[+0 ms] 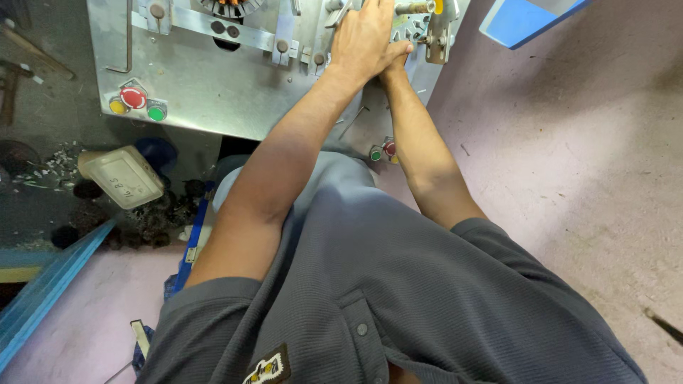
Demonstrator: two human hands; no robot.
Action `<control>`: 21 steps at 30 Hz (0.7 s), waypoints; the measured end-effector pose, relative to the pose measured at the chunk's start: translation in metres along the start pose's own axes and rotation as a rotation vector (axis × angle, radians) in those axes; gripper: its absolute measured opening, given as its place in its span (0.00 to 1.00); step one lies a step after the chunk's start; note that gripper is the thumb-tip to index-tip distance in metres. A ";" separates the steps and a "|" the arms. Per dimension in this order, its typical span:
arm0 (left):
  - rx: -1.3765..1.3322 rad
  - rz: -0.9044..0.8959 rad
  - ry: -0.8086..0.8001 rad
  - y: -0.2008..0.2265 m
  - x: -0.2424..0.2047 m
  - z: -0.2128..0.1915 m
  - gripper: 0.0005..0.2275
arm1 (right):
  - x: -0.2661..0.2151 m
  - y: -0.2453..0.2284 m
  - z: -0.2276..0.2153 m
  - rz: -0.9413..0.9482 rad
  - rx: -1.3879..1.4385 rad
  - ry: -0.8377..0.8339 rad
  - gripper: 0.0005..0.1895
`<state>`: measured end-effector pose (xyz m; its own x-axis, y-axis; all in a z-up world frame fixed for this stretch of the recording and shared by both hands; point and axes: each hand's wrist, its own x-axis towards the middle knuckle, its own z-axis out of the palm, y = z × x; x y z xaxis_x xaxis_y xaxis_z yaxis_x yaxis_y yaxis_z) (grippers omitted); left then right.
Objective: The person places a motor stator into a winding machine, secures it with a clamp, and uses an Allen key to tighten bolts. They repeatedly adjust the stator and tighten fasteners to ensure proper alignment and fit within the machine.
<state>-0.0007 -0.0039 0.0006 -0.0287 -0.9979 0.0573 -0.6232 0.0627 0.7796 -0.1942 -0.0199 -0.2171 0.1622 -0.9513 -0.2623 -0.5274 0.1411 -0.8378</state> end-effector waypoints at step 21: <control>0.039 -0.042 -0.020 0.001 -0.001 0.001 0.31 | 0.017 -0.032 0.003 -0.141 0.289 -0.235 0.27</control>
<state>-0.0018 -0.0028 0.0004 -0.0173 -0.9998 0.0119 -0.6540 0.0203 0.7563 -0.1721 -0.0402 -0.1959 0.4202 -0.8829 -0.2097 -0.2351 0.1173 -0.9649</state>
